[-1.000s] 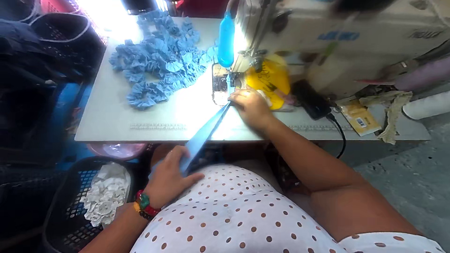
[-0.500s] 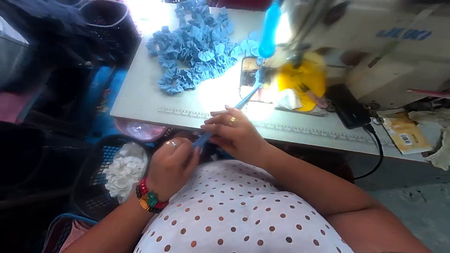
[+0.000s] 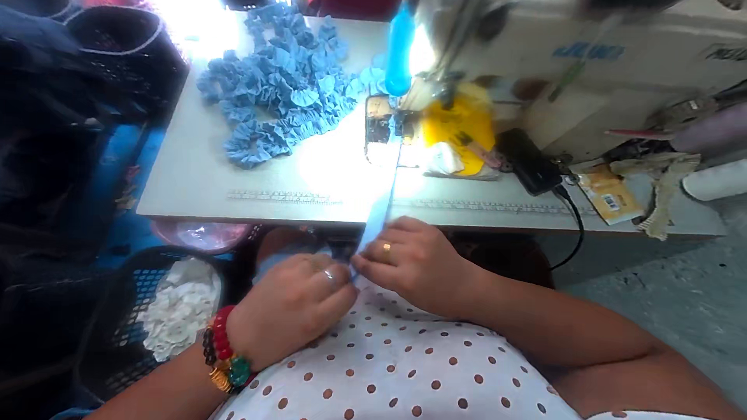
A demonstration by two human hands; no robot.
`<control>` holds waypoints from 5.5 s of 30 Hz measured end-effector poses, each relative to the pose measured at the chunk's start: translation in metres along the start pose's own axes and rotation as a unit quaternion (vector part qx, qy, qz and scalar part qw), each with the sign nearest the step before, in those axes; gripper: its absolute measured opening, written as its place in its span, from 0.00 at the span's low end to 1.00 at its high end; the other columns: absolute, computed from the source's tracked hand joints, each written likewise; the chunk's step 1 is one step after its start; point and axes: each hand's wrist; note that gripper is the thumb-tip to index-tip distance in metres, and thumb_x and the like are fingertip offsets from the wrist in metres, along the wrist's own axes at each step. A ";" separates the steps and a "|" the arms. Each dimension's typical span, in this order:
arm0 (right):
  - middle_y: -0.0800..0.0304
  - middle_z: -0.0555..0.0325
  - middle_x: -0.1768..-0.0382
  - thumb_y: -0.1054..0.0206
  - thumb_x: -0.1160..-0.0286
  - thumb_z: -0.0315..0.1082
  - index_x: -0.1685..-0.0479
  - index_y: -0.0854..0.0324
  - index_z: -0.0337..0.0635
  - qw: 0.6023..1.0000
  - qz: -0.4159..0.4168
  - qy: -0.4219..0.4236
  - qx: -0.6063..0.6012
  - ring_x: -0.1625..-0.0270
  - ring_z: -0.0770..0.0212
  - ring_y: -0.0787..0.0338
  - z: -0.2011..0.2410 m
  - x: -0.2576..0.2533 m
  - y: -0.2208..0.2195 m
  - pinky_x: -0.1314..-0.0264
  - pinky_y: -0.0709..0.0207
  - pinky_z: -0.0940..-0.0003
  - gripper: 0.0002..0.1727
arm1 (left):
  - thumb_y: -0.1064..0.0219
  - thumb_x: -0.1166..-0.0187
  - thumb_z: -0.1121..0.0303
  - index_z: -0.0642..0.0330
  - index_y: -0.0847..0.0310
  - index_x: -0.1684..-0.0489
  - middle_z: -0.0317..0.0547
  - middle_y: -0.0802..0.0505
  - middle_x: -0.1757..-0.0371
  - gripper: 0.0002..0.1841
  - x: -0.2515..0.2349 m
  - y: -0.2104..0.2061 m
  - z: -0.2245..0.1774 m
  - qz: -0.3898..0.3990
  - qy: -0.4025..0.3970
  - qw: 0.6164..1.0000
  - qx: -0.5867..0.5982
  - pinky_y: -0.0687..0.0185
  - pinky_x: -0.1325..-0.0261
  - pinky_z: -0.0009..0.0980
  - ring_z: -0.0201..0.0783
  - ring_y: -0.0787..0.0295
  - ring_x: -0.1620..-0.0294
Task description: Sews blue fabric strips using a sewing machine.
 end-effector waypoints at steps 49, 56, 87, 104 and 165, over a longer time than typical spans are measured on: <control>0.08 0.45 0.39 0.38 0.17 0.30 0.44 0.09 0.41 0.982 -0.035 -0.182 0.017 0.29 0.42 0.13 -0.117 0.017 -0.046 0.21 0.26 0.43 0.13 | 0.21 0.38 0.40 0.53 0.27 0.28 0.49 0.11 0.44 0.41 0.036 -0.029 0.019 0.005 0.478 0.862 0.167 0.13 0.50 0.48 0.44 0.11 0.50; 0.07 0.49 0.40 0.36 0.20 0.30 0.48 0.07 0.43 0.987 -0.039 -0.154 -0.021 0.28 0.43 0.14 -0.090 0.014 -0.043 0.23 0.26 0.43 0.12 | 0.37 0.28 0.63 0.61 0.14 0.64 0.53 0.09 0.58 0.11 0.043 -0.029 0.016 -0.037 0.361 0.929 -0.069 0.14 0.69 0.46 0.48 0.09 0.65; 0.07 0.55 0.62 0.33 0.25 0.27 0.58 0.05 0.46 0.997 -0.027 0.017 -0.076 0.55 0.54 0.09 -0.018 -0.043 -0.035 0.53 0.19 0.59 0.10 | 0.33 0.21 0.67 0.62 0.13 0.68 0.50 0.07 0.59 0.09 0.039 -0.014 0.003 -0.164 0.212 0.963 0.028 0.20 0.47 0.23 0.35 0.13 0.52; 0.03 0.52 0.60 0.37 0.19 0.27 0.56 0.07 0.42 0.998 -0.017 -0.048 -0.024 0.54 0.55 0.03 -0.053 0.073 -0.033 0.51 0.11 0.61 0.11 | 0.30 0.24 0.48 0.55 0.13 0.54 0.34 0.12 0.54 0.18 0.031 -0.036 0.038 0.175 0.345 0.840 0.380 0.23 0.49 0.20 0.20 0.19 0.54; 0.06 0.55 0.63 0.36 0.20 0.26 0.58 0.06 0.43 0.997 -0.057 -0.008 -0.055 0.54 0.57 0.07 -0.003 -0.001 -0.010 0.44 0.15 0.62 0.10 | 0.37 0.15 0.60 0.59 0.13 0.67 0.46 0.07 0.61 0.14 0.006 -0.002 -0.002 -0.068 0.168 0.973 0.141 0.18 0.54 0.22 0.30 0.11 0.57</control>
Point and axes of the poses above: each hand's wrist, its own x-axis away from the middle knuckle, its own y-axis out of the back of the hand, z = x × y
